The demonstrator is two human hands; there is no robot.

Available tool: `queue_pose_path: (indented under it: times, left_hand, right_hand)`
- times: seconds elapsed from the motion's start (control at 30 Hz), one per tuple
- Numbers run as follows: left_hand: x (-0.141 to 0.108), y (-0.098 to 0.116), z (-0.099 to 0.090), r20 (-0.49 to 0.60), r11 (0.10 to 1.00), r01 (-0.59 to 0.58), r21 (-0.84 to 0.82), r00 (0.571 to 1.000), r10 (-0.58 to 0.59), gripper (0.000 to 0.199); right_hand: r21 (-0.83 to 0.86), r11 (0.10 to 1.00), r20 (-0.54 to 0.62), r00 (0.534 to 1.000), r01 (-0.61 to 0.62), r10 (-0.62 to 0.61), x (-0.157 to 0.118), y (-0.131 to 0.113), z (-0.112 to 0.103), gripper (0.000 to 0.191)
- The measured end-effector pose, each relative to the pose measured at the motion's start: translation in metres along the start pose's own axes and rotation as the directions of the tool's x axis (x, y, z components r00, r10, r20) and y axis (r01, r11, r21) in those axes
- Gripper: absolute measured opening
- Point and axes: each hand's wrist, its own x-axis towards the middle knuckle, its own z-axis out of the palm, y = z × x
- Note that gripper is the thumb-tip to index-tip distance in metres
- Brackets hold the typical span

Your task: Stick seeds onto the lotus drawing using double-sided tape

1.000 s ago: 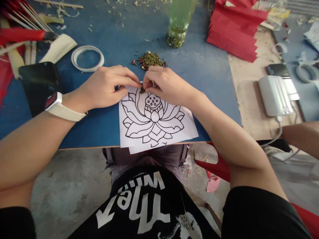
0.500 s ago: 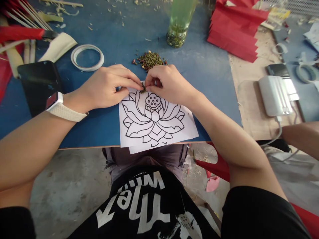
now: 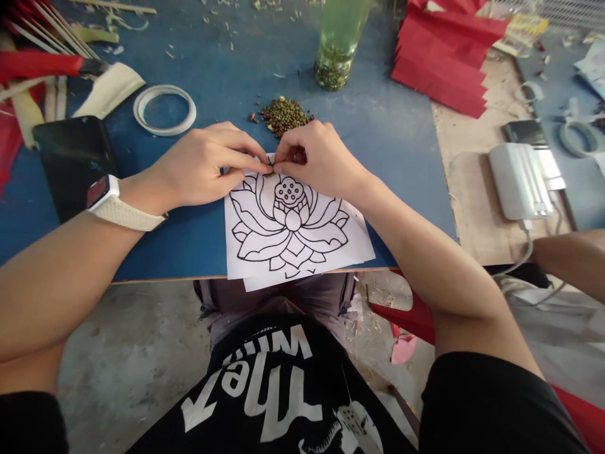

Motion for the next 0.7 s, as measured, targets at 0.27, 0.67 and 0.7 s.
queue_pose_path:
  times: [0.27,0.67,0.7]
  left_hand:
    - [0.0,0.002,0.002,0.008,1.0,-0.002,0.016,1.0,0.002,0.053]
    - [-0.002,0.002,0.01,-0.008,0.998,-0.016,0.058,1.0,0.017,0.051]
    - [-0.002,0.003,0.008,-0.004,0.998,-0.02,0.063,1.0,0.02,0.051]
  right_hand:
    - [0.017,1.0,0.009,1.0,0.004,-0.004,0.001,0.004,-0.007,0.02]
    - [0.053,0.998,0.024,0.999,-0.028,0.027,0.001,-0.001,-0.006,0.013]
    - [0.062,0.998,0.015,1.0,-0.028,0.027,0.001,-0.001,-0.005,0.012]
